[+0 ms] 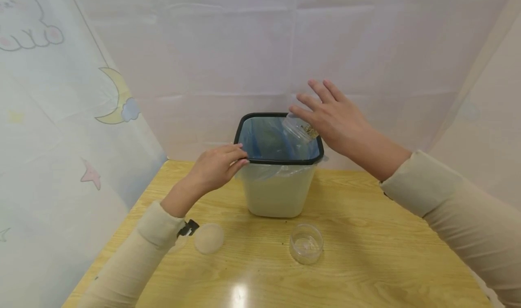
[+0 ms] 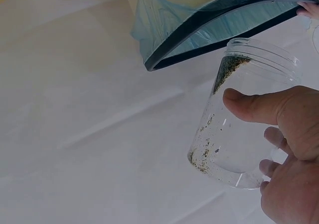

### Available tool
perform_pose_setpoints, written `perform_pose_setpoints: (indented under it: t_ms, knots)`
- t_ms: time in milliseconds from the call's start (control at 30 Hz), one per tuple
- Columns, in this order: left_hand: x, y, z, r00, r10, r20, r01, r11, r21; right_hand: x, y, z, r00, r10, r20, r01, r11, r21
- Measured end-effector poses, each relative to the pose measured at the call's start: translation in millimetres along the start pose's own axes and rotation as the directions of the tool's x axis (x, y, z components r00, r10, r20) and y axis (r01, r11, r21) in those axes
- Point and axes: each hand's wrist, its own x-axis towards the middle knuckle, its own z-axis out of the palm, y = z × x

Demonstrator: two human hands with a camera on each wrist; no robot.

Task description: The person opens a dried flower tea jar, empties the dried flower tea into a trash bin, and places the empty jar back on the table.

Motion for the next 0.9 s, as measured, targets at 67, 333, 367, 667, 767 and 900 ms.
perform_pose_setpoints:
  t_ms: [67, 333, 367, 667, 767, 900]
  knots:
    - [0.4, -0.6, -0.1, 1.0, 0.003, -0.003, -0.003, 1.0, 0.007, 0.6, 0.0, -0.3, 1.0, 0.0, -0.004, 0.0, 1.0, -0.003]
    - [-0.2, -1.6, -0.8, 1.0, 0.006, 0.009, -0.007, 1.0, 0.021, 2.3, -1.2, -1.5, 1.0, -0.004, -0.005, 0.004, 1.0, -0.011]
    - [-0.4, -1.6, -0.9, 1.0, 0.005, 0.011, -0.005, 1.0, 0.018, 2.4, -1.3, -1.6, 1.0, -0.004, -0.004, 0.004, 1.0, -0.01]
    - [-0.9, -3.1, -0.9, 1.0, 0.001, 0.01, -0.002, 1.0, 0.016, 3.1, -0.8, -0.7, 1.0, 0.002, 0.002, -0.002, 1.0, -0.009]
    - [-1.5, -2.9, -1.1, 1.0, 0.0, 0.012, 0.0, 1.0, 0.012, 2.8, -1.2, -0.6, 1.0, 0.002, 0.003, -0.002, 1.0, -0.004]
    - [-2.1, -2.5, -1.2, 1.0, 0.002, 0.015, -0.002, 1.0, 0.012, 2.4, -2.0, -0.7, 1.0, 0.002, 0.006, -0.002, 1.0, 0.004]
